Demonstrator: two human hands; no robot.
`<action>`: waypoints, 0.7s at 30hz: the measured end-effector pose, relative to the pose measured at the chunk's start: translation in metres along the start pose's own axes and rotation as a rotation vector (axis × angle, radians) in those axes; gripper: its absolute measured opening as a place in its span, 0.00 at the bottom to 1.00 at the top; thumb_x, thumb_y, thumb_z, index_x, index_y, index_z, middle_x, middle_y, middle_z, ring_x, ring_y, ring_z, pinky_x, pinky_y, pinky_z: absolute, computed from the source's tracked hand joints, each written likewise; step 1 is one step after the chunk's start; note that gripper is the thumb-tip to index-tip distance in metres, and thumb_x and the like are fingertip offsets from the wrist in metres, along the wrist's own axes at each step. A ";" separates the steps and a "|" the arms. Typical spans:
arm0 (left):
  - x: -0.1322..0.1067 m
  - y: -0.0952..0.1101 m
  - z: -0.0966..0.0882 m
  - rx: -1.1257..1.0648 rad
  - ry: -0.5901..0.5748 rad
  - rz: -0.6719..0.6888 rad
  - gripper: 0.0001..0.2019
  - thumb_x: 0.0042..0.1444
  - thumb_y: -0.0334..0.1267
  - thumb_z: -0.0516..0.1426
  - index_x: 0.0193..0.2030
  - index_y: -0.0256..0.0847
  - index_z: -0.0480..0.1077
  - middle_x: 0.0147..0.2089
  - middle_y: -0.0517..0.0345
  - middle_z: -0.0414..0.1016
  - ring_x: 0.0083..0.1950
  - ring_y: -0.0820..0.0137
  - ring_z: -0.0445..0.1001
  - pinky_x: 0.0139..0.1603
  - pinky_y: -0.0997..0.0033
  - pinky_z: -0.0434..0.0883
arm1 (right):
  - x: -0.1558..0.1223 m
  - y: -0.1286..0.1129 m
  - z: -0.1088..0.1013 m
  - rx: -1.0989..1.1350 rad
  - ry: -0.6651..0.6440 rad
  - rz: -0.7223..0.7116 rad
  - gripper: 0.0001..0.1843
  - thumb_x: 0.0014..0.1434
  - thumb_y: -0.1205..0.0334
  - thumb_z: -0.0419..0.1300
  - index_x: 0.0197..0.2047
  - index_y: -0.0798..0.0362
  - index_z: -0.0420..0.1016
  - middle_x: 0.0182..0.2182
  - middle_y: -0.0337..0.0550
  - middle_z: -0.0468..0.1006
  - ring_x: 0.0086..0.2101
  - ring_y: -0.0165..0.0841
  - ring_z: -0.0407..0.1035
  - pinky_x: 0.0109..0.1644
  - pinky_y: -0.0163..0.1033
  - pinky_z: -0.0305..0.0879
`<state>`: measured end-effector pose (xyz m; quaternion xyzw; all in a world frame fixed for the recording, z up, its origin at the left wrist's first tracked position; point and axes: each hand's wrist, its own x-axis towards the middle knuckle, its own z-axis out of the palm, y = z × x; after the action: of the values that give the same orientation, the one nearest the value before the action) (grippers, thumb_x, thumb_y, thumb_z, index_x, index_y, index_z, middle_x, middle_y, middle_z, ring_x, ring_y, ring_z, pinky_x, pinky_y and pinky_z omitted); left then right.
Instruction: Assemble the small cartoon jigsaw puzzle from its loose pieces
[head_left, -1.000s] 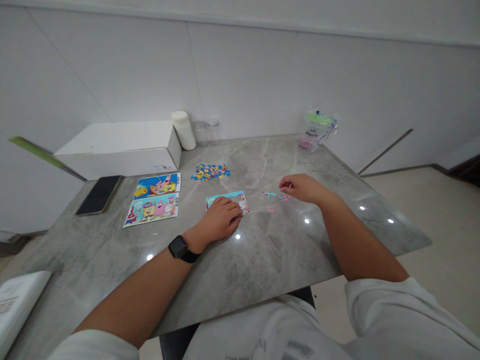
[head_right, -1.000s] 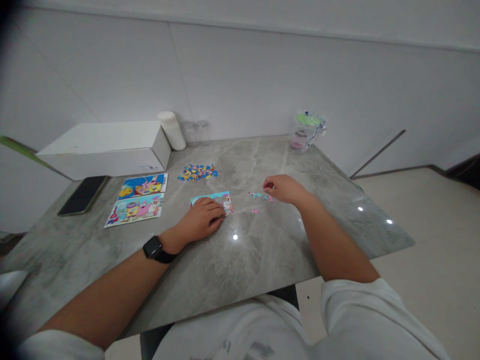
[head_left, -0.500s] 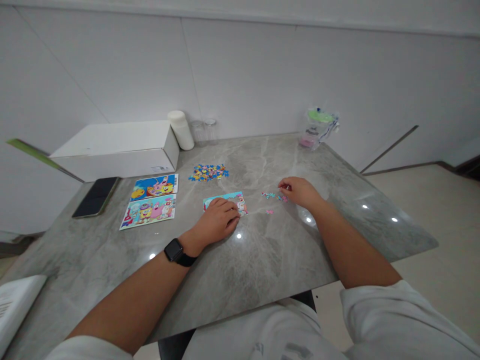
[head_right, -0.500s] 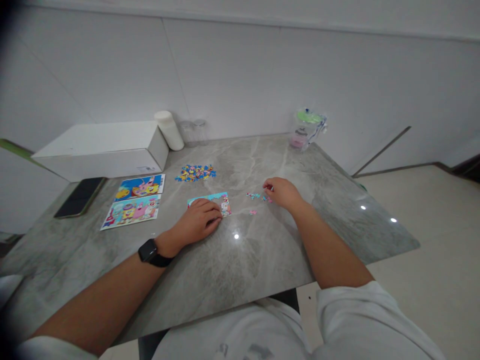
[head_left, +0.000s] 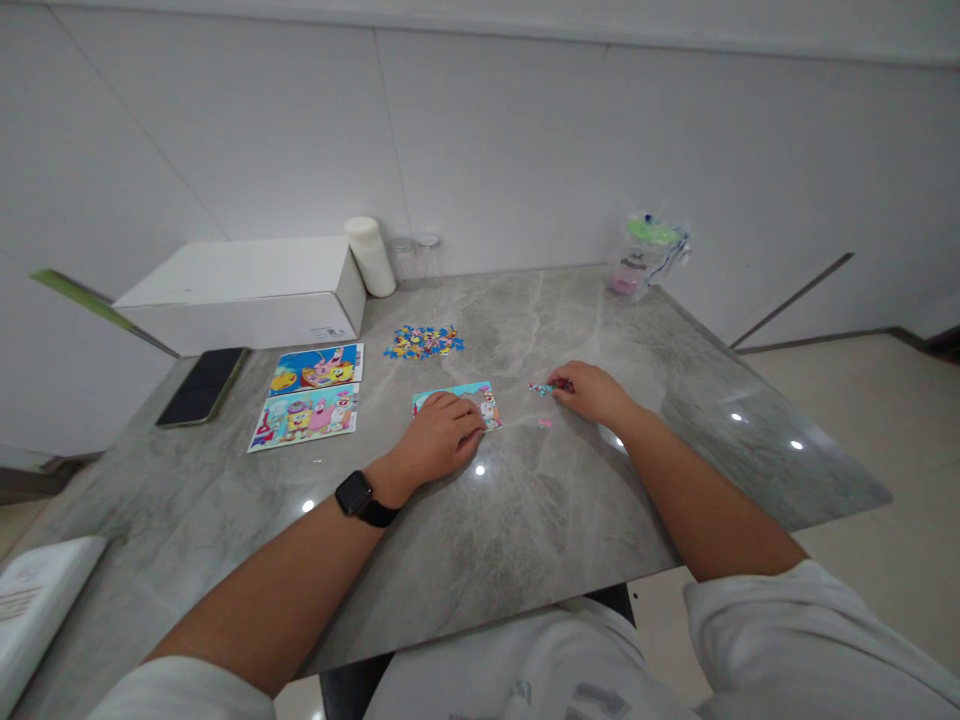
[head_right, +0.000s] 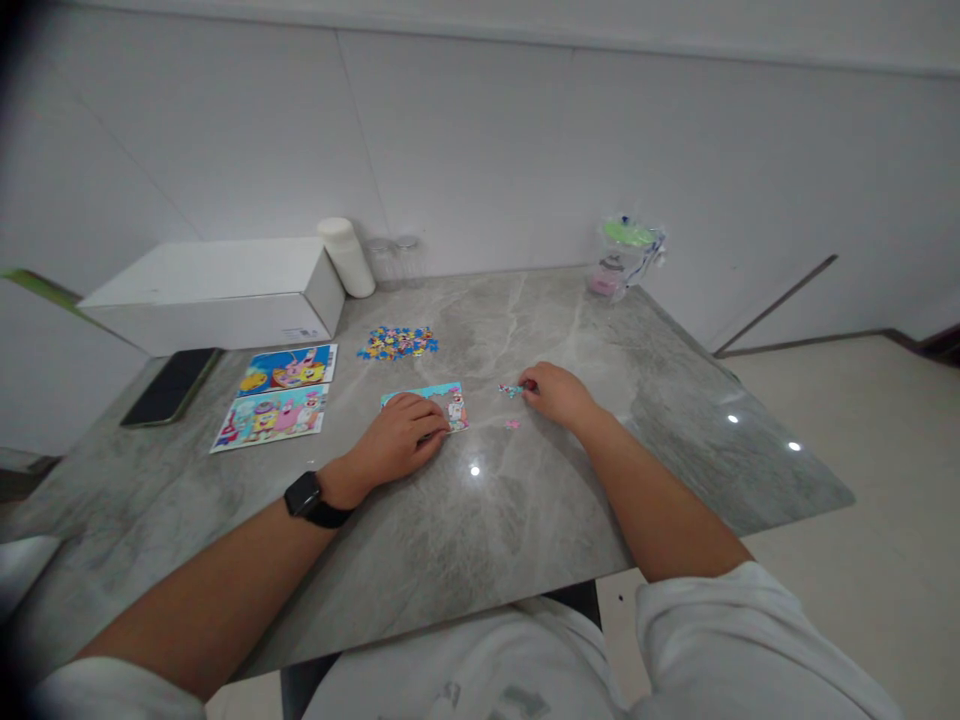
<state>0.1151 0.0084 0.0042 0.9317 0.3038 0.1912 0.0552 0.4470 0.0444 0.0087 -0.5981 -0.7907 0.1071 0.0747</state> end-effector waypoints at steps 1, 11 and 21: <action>0.000 0.000 0.000 -0.001 0.000 -0.003 0.11 0.71 0.38 0.54 0.44 0.44 0.79 0.46 0.51 0.81 0.51 0.60 0.75 0.56 0.54 0.68 | 0.000 0.000 0.000 0.005 0.000 -0.003 0.11 0.65 0.63 0.62 0.48 0.51 0.84 0.43 0.48 0.82 0.41 0.36 0.74 0.48 0.39 0.66; -0.001 0.000 -0.001 -0.089 -0.007 0.082 0.11 0.72 0.39 0.53 0.46 0.43 0.79 0.47 0.51 0.81 0.51 0.62 0.76 0.56 0.57 0.69 | 0.001 0.003 0.001 0.071 -0.040 -0.012 0.09 0.62 0.64 0.65 0.47 0.51 0.82 0.43 0.47 0.82 0.40 0.35 0.75 0.47 0.37 0.67; -0.002 0.031 0.003 -0.182 -0.085 0.293 0.09 0.70 0.36 0.56 0.47 0.43 0.78 0.44 0.52 0.81 0.47 0.64 0.77 0.51 0.61 0.71 | 0.002 0.011 0.004 0.073 -0.034 -0.077 0.06 0.60 0.63 0.66 0.42 0.52 0.81 0.40 0.46 0.81 0.39 0.35 0.74 0.45 0.38 0.66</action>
<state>0.1313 -0.0180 0.0075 0.9644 0.1437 0.1844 0.1236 0.4558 0.0485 0.0017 -0.5622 -0.8098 0.1431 0.0873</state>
